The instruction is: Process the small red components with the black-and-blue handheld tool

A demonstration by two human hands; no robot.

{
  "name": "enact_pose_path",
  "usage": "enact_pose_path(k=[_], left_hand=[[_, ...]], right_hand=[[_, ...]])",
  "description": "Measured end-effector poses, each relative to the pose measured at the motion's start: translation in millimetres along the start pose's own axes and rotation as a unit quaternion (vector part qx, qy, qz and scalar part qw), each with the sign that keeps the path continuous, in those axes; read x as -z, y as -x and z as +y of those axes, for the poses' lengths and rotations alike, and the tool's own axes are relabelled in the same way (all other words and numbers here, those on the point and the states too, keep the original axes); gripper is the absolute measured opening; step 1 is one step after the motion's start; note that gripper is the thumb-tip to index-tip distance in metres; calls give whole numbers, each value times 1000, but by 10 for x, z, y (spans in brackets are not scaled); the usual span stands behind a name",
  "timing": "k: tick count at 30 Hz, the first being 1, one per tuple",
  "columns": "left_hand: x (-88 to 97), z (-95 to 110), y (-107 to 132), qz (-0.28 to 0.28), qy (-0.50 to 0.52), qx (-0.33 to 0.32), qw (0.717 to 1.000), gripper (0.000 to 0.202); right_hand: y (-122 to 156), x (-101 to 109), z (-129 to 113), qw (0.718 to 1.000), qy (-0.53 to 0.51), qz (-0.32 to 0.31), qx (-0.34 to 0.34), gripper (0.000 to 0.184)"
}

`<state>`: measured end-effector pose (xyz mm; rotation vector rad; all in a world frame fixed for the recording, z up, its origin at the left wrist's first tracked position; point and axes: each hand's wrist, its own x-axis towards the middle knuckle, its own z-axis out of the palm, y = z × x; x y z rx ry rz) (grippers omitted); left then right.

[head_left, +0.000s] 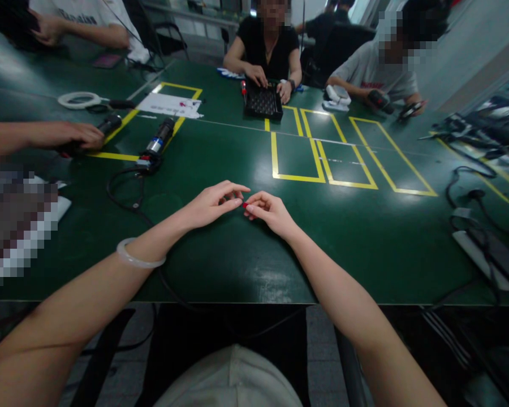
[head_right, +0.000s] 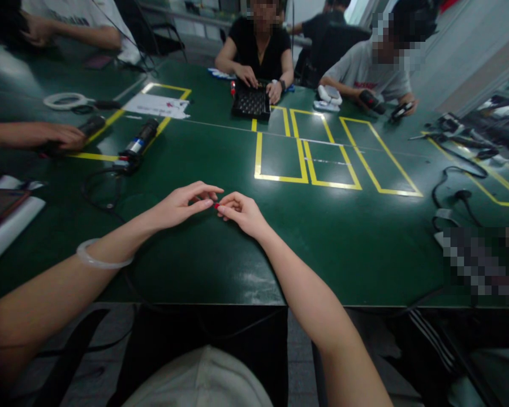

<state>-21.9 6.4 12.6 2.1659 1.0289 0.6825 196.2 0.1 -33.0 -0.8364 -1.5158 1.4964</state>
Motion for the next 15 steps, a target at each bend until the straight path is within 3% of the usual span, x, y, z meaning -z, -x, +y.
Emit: enact_pose_path(k=[5, 15], left_hand=[[-24, 26, 9, 1, -40, -77, 996, 37], [-21, 58, 26, 21, -91, -72, 993, 30]], right_hand=[[9, 8, -57, 999, -35, -2, -28, 47], [16, -14, -65, 998, -48, -3, -31, 48]])
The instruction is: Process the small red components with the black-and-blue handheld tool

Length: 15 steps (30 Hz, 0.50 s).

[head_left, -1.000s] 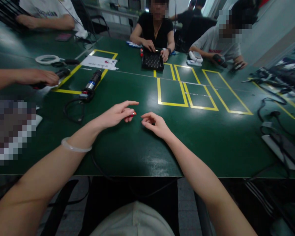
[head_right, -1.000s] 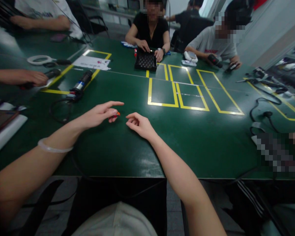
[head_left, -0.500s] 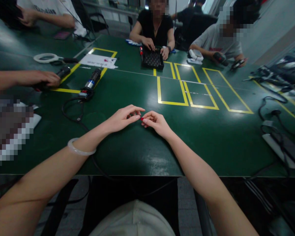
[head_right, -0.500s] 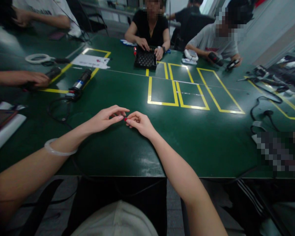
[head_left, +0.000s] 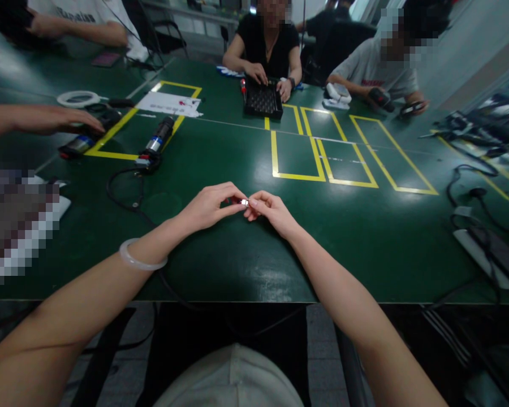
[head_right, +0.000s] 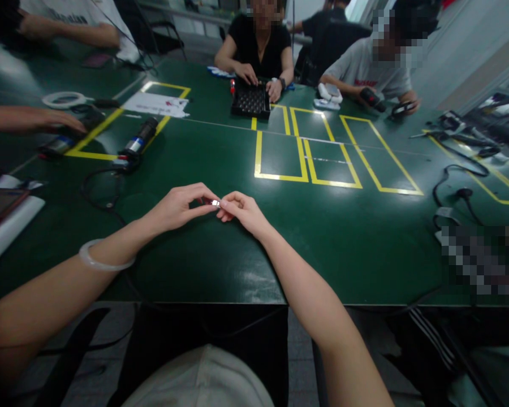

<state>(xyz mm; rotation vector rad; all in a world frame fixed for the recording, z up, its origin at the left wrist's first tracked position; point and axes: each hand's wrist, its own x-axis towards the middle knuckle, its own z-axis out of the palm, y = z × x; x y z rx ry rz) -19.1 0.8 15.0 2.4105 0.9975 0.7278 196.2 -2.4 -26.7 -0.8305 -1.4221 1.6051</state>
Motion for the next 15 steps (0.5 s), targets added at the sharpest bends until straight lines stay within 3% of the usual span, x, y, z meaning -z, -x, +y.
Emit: enact_pose_path(k=[7, 15], left_hand=[[-2, -51, -20, -6, 1, 54, 999, 39], [-42, -64, -48, -56, 61, 74, 994, 45]], right_hand=[[-29, 16, 62, 999, 1, 24, 32, 55], [-18, 0, 58, 999, 23, -3, 39, 39]])
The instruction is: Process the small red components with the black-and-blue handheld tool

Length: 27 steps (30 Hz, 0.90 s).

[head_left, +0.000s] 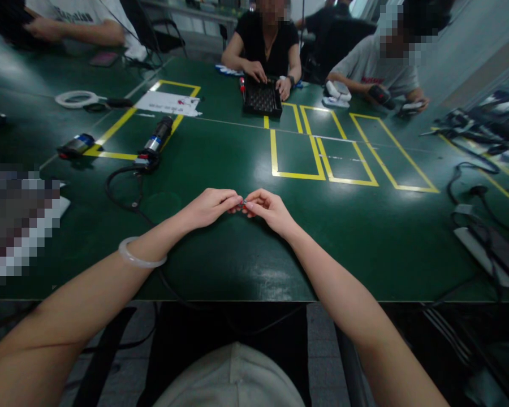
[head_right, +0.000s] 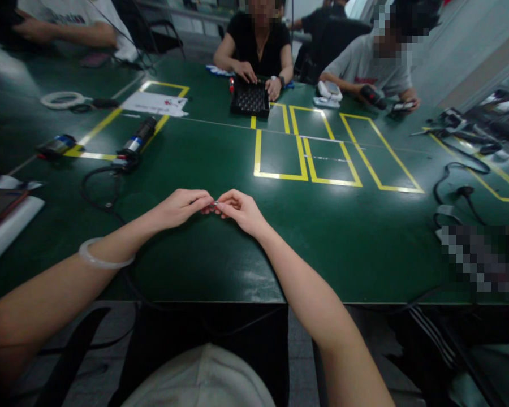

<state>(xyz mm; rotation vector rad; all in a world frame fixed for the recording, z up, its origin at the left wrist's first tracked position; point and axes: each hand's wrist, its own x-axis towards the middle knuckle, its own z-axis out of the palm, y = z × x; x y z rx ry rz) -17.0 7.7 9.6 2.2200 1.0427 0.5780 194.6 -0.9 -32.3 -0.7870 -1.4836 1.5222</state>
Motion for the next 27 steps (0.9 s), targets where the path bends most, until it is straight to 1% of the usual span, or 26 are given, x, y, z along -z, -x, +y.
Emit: enact_pose_path(k=[5, 9, 12, 15, 17, 19, 21, 22, 24, 26, 27], left_hand=[[-12, -14, 8, -11, 19, -5, 1000, 47], [3, -27, 9, 2, -14, -4, 1000, 42], [-1, -34, 15, 10, -28, -16, 999, 39], [-3, -36, 16, 3, -39, -25, 999, 39], [29, -52, 8, 3, -52, -29, 998, 40], [115, -103, -1, 27, -80, -21, 996, 41], [264, -214, 7, 78, -133, 7, 988, 41], [360, -295, 23, 109, -167, 31, 979, 41], [577, -509, 85, 172, -243, 97, 950, 44], [802, -775, 182, 220, -304, 174, 910, 53], [908, -920, 237, 242, -317, 221, 890, 60]], right_hand=[[4, 4, -2, 1000, -13, -6, -6, 39], [2, 14, 3, 1000, -12, 1, -20, 38], [-6, 26, 16, 1000, -12, 6, -26, 39], [-16, 37, 37, 1000, -8, 0, -30, 39], [-20, 45, 53, 999, -8, -4, -31, 38], [-23, 54, 65, 1000, -10, -1, -28, 37], [-25, 63, 71, 1000, -8, 7, -25, 35], [-27, 67, 73, 1000, -6, 12, -24, 34], [-29, 74, 73, 1000, 1, 20, -22, 33], [-31, 77, 70, 999, 6, 29, -21, 32], [-32, 77, 68, 999, 9, 32, -19, 32]])
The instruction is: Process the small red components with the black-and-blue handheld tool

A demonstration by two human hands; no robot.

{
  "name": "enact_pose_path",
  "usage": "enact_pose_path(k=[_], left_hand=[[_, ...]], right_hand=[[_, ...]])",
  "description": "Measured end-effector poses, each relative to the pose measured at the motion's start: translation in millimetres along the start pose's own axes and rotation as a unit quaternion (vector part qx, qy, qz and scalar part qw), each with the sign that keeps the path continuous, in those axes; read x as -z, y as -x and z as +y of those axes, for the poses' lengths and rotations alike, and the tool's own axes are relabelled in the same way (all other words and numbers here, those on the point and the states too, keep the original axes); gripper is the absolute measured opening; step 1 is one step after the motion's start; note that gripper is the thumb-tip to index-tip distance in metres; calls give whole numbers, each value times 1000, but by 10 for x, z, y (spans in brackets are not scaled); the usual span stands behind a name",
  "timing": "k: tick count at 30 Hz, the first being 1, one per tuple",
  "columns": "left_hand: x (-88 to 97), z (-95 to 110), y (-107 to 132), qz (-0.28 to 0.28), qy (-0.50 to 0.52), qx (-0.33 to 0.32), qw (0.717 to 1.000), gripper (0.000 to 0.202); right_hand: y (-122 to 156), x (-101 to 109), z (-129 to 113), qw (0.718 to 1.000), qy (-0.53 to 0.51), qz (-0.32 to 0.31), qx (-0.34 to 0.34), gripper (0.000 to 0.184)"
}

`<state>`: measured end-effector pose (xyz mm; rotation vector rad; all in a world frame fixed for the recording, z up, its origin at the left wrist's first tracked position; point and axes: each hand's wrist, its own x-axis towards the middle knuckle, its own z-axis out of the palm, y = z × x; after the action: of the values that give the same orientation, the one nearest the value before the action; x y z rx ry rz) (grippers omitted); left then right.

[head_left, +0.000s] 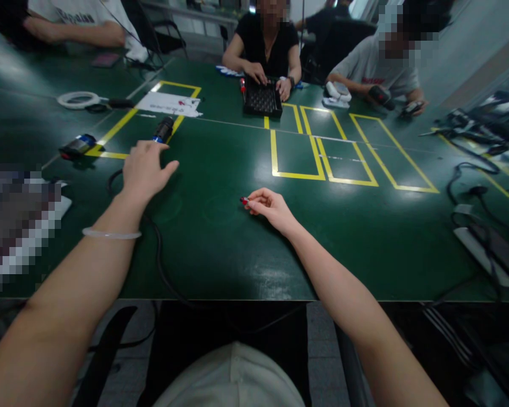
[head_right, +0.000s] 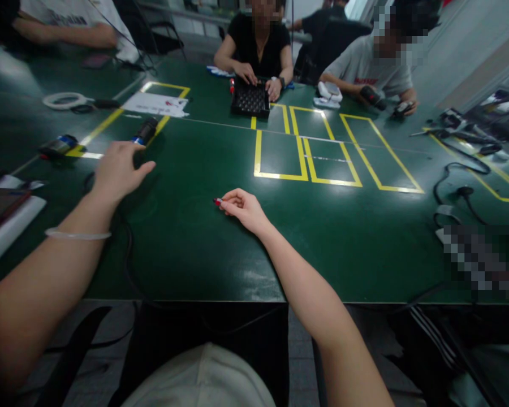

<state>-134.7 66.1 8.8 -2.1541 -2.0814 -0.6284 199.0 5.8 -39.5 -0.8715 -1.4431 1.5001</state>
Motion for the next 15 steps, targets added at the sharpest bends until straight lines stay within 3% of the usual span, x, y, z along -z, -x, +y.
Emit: enact_pose_path(k=[3, 6, 10, 13, 15], left_hand=[[-63, -491, -139, -17, -56, 89, 994, 79], [-140, -811, -260, -82, -89, 107, 987, 84], [-180, -967, -384, -139, -43, 102, 984, 71], [-197, -998, -423, -142, 4, 112, 983, 66], [-226, -1005, -420, -132, 30, 81, 987, 66]], right_hand=[[-1, 1, -6, 1000, 10, 9, 9, 31], [-4, 6, -7, 999, 28, 17, 14, 32], [-14, 19, 11, 998, 57, 29, 20, 33], [-20, 28, 27, 997, 65, 31, 25, 34], [-23, 31, 31, 997, 67, 32, 25, 35]])
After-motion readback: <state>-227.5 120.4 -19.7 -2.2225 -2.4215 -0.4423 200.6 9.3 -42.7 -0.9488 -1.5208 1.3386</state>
